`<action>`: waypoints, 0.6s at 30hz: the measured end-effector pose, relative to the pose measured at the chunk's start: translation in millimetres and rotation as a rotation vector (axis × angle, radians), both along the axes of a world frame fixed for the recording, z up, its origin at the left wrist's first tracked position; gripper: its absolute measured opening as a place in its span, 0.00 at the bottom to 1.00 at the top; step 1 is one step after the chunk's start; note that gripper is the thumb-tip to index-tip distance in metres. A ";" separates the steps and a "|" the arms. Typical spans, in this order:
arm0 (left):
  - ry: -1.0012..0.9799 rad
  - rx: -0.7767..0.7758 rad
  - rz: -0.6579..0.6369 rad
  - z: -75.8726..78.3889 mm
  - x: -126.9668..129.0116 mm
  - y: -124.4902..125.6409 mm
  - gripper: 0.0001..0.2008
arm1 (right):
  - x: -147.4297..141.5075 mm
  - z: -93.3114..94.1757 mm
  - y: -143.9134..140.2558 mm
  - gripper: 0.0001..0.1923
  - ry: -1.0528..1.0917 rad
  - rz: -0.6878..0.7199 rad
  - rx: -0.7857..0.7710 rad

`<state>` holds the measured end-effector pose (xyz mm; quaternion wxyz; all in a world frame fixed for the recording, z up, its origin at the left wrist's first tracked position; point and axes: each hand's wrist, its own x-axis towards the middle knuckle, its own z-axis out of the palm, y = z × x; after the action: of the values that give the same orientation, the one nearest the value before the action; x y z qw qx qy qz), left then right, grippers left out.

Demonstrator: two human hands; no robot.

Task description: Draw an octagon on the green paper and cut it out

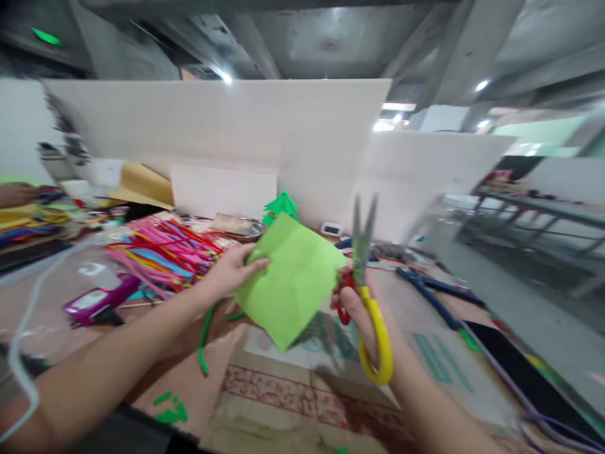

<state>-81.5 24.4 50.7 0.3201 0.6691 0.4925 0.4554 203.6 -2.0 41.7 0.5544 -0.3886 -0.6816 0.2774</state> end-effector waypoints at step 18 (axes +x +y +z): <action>-0.292 -0.225 -0.100 12.3 -5.3 -9.3 0.16 | 0.7 2.8 -2.6 0.25 0.211 0.016 -0.173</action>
<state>-86.8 15.0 62.9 0.4832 0.5795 0.4545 0.4735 204.3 -4.6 44.5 0.5852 -0.3981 -0.5961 0.3792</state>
